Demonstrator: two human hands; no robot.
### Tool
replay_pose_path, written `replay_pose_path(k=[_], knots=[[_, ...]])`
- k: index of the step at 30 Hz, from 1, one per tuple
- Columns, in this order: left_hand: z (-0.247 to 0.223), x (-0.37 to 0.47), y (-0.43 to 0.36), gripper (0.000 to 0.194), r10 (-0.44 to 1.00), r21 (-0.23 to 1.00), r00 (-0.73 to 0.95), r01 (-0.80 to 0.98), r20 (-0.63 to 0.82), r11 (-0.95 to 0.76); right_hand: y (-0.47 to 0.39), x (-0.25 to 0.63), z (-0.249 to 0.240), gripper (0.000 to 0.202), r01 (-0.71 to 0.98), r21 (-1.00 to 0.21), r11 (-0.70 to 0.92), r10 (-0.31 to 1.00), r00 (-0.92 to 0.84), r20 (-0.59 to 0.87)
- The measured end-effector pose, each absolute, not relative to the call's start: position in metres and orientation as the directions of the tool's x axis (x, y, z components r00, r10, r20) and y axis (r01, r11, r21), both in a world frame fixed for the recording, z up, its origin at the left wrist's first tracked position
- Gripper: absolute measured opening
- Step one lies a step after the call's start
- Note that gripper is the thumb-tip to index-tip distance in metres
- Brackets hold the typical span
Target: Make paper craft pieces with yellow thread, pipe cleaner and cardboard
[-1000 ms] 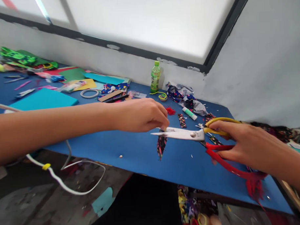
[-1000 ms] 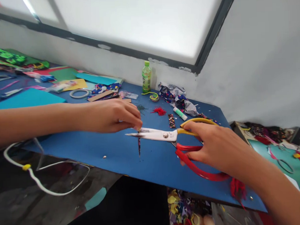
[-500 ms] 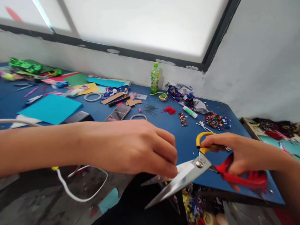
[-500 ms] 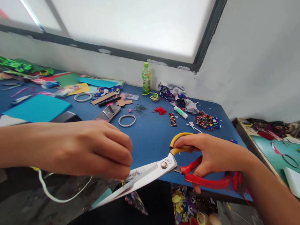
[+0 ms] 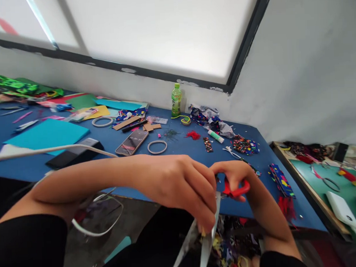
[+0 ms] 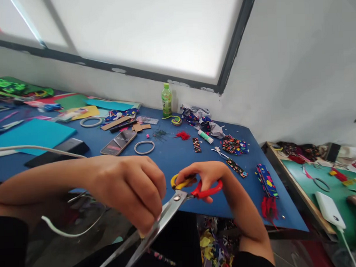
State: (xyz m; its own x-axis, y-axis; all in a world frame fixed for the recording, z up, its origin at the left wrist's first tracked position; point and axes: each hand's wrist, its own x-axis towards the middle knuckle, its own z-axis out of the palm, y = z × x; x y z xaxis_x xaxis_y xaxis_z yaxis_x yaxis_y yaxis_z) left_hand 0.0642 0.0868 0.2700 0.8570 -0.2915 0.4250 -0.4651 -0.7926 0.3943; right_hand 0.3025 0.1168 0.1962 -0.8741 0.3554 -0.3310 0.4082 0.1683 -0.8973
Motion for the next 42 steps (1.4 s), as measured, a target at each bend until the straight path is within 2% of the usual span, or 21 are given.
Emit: replay_pose_path(k=[4, 7, 11, 14, 18, 24, 28, 31, 36, 39, 42], knots=[[0.263, 0.071, 0.089, 0.023, -0.225, 0.446, 0.834, -0.475, 0.504, -0.759, 0.128, 0.289, 0.18, 0.077, 0.356, -0.93, 0.095, 0.259, -0.911, -0.322], [0.261, 0.071, 0.09, 0.025, -0.154, 0.504, 0.848, -0.437, 0.507, -0.745, 0.13, 0.287, 0.169, 0.09, 0.373, -0.922, 0.1, 0.247, -0.907, -0.341], [0.264, 0.068, 0.091, 0.027, -0.089, 0.538, 0.886, -0.353, 0.456, -0.765, 0.13, 0.295, 0.157, 0.086, 0.352, -0.928, 0.121, 0.31, -0.902, -0.301], [0.272, 0.064, 0.09, 0.032, -0.086, 0.484, 0.903, -0.304, 0.421, -0.82, 0.127, 0.305, 0.157, 0.078, 0.357, -0.926, 0.12, 0.38, -0.878, -0.289], [0.283, 0.055, 0.085, 0.036, -0.035, 0.378, 0.944, -0.165, 0.329, -0.911, 0.112, 0.324, 0.18, 0.071, 0.451, -0.879, 0.154, 0.534, -0.787, -0.31], [0.28, 0.045, 0.083, 0.03, 0.086, 0.21, 0.969, 0.037, 0.23, -0.977, 0.072, 0.341, 0.243, 0.049, 0.73, -0.599, 0.328, 0.763, -0.578, -0.287], [0.272, 0.044, 0.089, 0.026, 0.203, 0.2, 0.967, 0.171, 0.154, -0.965, 0.051, 0.336, 0.277, 0.037, 0.843, -0.319, 0.434, 0.838, -0.507, -0.202], [0.269, 0.043, 0.094, 0.025, 0.208, 0.177, 0.97, 0.184, 0.125, -0.967, 0.043, 0.334, 0.288, 0.038, 0.88, -0.148, 0.451, 0.871, -0.471, -0.14], [0.268, 0.041, 0.098, 0.026, 0.141, 0.093, 0.975, 0.127, 0.174, -0.988, 0.042, 0.338, 0.288, 0.042, 0.896, -0.064, 0.439, 0.887, -0.444, -0.128], [0.264, 0.039, 0.099, 0.029, 0.15, 0.114, 0.964, 0.127, 0.221, -0.985, 0.043, 0.34, 0.286, 0.043, 0.902, -0.059, 0.427, 0.893, -0.431, -0.131], [0.258, 0.034, 0.101, 0.03, 0.177, 0.176, 0.926, 0.123, 0.333, -0.977, 0.043, 0.344, 0.284, 0.046, 0.907, -0.099, 0.408, 0.902, -0.418, -0.107]])
